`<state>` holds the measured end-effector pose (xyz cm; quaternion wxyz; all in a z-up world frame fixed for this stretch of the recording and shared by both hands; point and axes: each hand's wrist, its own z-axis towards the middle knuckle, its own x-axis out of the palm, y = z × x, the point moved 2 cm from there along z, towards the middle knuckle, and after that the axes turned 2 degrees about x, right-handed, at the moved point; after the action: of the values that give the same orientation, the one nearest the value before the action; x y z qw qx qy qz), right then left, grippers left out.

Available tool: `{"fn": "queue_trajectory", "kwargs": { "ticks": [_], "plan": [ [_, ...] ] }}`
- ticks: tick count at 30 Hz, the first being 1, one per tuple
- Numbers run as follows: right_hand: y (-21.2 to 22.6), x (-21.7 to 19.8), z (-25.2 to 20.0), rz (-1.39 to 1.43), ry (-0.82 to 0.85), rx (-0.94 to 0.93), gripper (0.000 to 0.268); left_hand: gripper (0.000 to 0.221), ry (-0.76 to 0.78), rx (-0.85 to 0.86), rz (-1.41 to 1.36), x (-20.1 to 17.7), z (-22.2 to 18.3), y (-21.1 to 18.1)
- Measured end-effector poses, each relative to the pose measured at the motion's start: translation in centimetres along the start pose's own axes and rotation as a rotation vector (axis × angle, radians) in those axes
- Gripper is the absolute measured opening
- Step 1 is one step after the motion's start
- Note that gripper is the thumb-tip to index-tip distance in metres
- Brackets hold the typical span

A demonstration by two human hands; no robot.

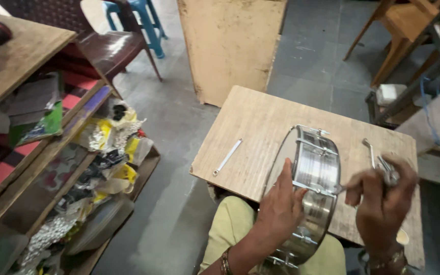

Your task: The person assembles a drum by attaching metal hardware to the shell using a small wrench and their hands. The person also handles a small cup and places components onto a repair bench.

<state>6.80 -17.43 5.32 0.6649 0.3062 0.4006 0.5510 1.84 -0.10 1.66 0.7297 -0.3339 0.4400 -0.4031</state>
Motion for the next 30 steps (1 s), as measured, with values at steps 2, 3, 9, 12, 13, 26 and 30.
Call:
{"fn": "queue_trajectory", "kwargs": {
  "ticks": [2,3,9,12,13,26,30],
  "plan": [
    [-1.0,0.3,-1.4,-0.057,0.017,-0.167,0.028,0.071,0.035,-0.036,0.028,0.1,0.2,0.1],
    [-1.7,0.5,-1.9,-0.100,0.057,-0.248,0.030,0.071,0.057,-0.055,0.039,0.3,0.3,0.1],
    [-4.5,0.7,-1.6,-0.231,0.088,-0.285,0.035,0.071,-0.040,0.119,-0.015,0.9,-0.2,0.4],
    [-4.1,0.9,-1.2,-0.161,0.090,-0.198,0.037,0.070,-0.006,0.083,-0.044,0.8,-0.4,0.1],
    [-3.8,0.8,-1.4,-0.119,0.083,-0.134,0.037,0.071,0.004,0.065,-0.034,0.6,-0.4,0.0],
    [-0.8,0.3,-4.9,0.053,-0.056,-0.183,0.017,0.070,0.001,0.001,-0.005,-0.6,-0.3,0.3],
    [-2.4,1.8,-5.1,-0.062,0.105,-0.415,0.036,0.071,-0.008,0.021,-0.018,-0.6,-0.4,0.5]
  ]
}}
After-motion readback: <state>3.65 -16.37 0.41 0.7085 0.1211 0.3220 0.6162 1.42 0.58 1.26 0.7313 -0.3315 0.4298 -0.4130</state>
